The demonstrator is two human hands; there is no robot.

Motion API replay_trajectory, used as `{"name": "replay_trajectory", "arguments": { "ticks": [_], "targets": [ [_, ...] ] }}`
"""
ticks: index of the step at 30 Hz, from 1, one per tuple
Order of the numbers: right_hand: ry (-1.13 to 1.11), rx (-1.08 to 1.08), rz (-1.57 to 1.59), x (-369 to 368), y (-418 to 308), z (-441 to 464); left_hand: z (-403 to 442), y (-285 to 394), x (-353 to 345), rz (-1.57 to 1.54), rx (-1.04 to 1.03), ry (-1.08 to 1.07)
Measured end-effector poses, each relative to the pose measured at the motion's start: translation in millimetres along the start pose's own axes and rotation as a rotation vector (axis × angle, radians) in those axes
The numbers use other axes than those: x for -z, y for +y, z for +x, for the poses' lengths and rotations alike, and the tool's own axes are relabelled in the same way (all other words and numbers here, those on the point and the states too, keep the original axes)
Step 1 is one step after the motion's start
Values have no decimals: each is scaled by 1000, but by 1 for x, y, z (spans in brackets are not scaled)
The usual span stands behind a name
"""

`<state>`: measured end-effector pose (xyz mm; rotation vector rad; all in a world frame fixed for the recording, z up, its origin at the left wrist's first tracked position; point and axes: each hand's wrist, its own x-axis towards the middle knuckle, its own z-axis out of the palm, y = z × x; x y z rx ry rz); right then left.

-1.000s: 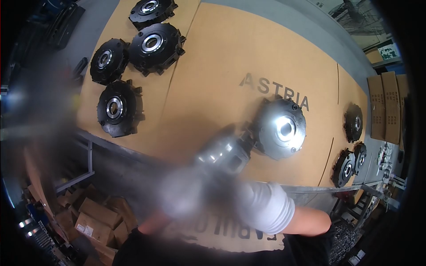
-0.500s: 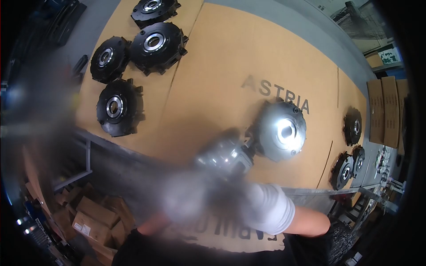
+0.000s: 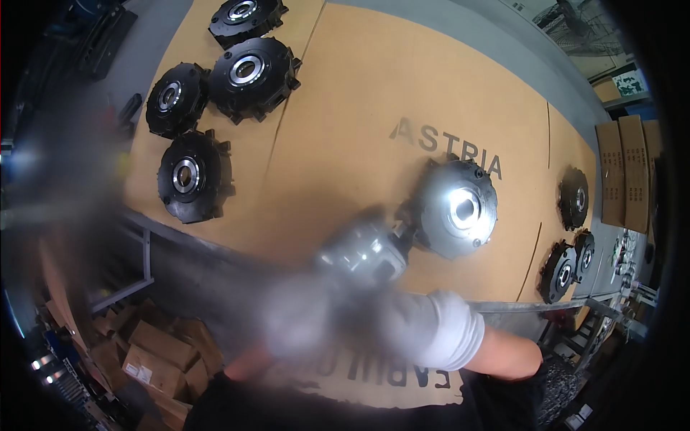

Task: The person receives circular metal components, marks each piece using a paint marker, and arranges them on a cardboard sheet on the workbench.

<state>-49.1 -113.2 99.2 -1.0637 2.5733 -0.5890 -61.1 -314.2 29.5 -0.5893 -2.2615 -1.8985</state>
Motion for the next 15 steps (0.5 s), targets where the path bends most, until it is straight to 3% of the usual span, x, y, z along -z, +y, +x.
{"name": "replay_trajectory", "arguments": {
  "ticks": [4,8,11,13,15],
  "targets": [
    [-17,191,276,-16,3,-18,-1,3,2,2,140,22],
    [41,63,350,25,2,-14,0,5,5,23,203,27],
    [88,-105,194,22,1,-25,-1,5,8,55,219,50],
    [442,-282,148,9,5,-36,-2,4,9,33,226,61],
    [441,-309,106,-5,13,-49,-2,4,9,25,267,76]
  ]
}}
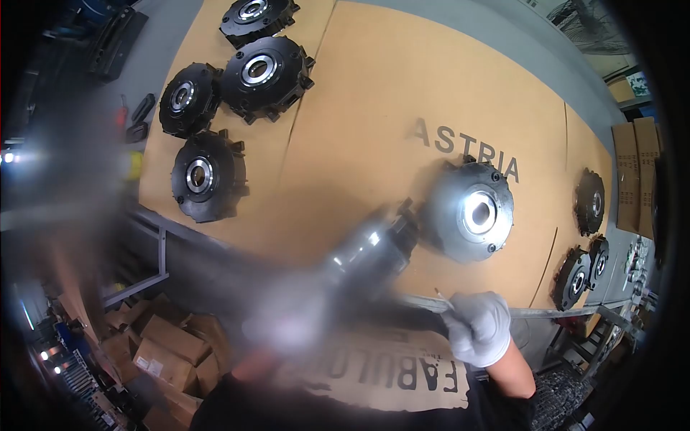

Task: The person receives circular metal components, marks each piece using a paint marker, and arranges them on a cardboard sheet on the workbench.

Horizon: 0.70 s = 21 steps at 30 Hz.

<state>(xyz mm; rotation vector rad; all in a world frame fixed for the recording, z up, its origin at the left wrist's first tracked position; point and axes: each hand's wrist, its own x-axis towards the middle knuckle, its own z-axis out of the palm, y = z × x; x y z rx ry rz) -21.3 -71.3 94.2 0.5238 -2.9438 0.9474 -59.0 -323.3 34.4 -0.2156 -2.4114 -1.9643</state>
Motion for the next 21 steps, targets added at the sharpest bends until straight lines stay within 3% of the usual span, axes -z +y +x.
{"name": "replay_trajectory", "arguments": {
  "ticks": [6,11,15,18,21],
  "targets": [
    [-71,-249,-100,-40,36,-47,4,-4,-1,-138,99,89],
    [-71,-239,-132,-59,40,-52,2,-7,-1,-165,196,248],
    [-56,-264,-116,-72,44,-54,5,-7,3,-254,174,223],
    [-26,-271,-107,-78,41,-51,6,-7,7,-179,234,223],
    [-11,-170,-122,-66,29,-35,6,-8,12,37,220,81]
  ]
}}
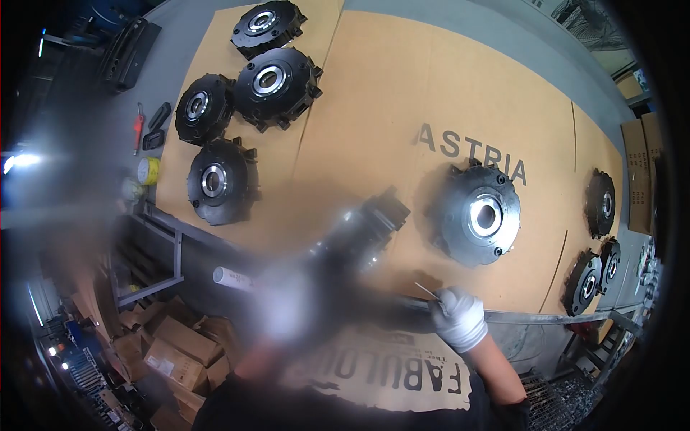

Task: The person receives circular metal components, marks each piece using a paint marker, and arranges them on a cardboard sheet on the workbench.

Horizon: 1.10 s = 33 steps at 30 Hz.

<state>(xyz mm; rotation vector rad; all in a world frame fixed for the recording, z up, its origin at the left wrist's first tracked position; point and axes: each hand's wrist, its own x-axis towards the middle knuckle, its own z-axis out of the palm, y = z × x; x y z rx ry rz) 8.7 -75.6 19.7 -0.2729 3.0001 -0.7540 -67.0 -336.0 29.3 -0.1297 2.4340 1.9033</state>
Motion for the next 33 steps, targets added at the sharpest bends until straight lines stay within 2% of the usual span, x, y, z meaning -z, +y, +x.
{"name": "replay_trajectory", "arguments": {
  "ticks": [1,3,4,6,7,9,10,12,14,20,21,23,25,33],
  "targets": [
    [0,1,0,-3,2,-1,-1,0,-1,14,-17,20],
    [38,-149,163,-12,5,-4,-3,2,-6,26,-34,41],
    [38,-149,161,-8,3,-2,-4,3,-11,-69,-57,89],
    [101,-147,385,16,-11,17,-7,3,-13,-171,-79,137],
    [101,-148,379,29,-19,25,-9,3,-13,-165,-77,74],
    [33,143,268,55,-36,41,-11,0,-14,-198,-119,-54],
    [30,143,258,64,-46,48,-13,3,-19,-162,-206,-55],
    [-84,204,261,72,-64,58,-16,4,-18,-107,-214,-129],
    [-89,220,179,61,-68,59,-17,9,-18,-85,-210,-153],
    [-222,134,178,63,-79,63,-11,14,-17,27,-304,-188],
    [-217,266,106,60,-75,63,-11,14,-17,52,-330,-195],
    [-214,400,28,61,-75,64,-12,11,-18,1,-342,-175],
    [-317,255,57,64,-79,65,-12,8,-20,-48,-353,-153],
    [-342,238,9,60,-85,61,-15,9,-16,-49,-332,-255]
  ]
}}
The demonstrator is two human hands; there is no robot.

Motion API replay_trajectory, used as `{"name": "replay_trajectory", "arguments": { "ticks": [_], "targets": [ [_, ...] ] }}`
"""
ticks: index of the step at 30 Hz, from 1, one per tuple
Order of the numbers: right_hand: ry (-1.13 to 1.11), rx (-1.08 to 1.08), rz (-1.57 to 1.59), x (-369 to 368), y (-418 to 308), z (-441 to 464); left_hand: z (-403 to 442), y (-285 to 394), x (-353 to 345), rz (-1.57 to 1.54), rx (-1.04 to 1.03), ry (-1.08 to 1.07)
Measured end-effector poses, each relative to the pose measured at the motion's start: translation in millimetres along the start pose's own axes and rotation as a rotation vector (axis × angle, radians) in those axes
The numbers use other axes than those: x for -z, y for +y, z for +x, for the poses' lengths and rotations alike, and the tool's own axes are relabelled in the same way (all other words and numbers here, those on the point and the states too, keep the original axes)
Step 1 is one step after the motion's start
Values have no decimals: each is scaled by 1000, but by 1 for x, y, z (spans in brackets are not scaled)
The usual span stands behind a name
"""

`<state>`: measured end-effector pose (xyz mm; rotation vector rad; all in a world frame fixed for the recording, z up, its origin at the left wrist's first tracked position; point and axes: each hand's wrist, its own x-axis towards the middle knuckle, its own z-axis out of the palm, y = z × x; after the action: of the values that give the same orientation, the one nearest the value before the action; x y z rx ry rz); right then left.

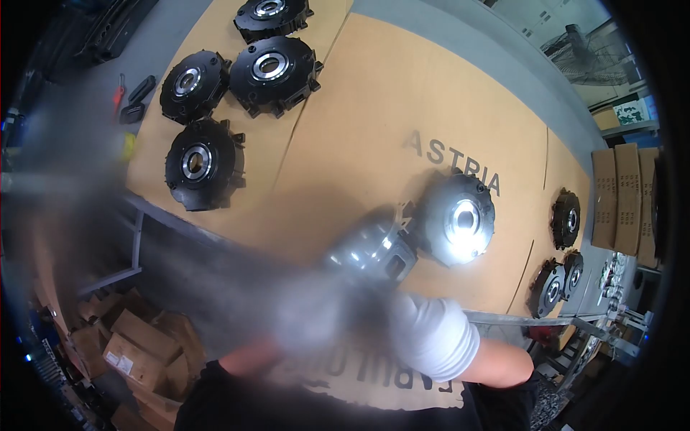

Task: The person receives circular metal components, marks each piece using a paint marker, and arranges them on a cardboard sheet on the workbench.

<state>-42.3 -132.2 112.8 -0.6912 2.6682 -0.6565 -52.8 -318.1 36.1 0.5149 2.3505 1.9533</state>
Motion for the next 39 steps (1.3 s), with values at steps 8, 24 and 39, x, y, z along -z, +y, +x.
{"name": "replay_trajectory", "arguments": {
  "ticks": [8,24,39],
  "targets": [
    [180,-56,246,2,-4,5,-3,-5,-5,9,-64,65],
    [106,85,93,1,7,-9,-9,-3,3,15,98,-47],
    [-139,68,238,1,12,-4,-5,-11,-3,-22,-95,65]
  ]
}}
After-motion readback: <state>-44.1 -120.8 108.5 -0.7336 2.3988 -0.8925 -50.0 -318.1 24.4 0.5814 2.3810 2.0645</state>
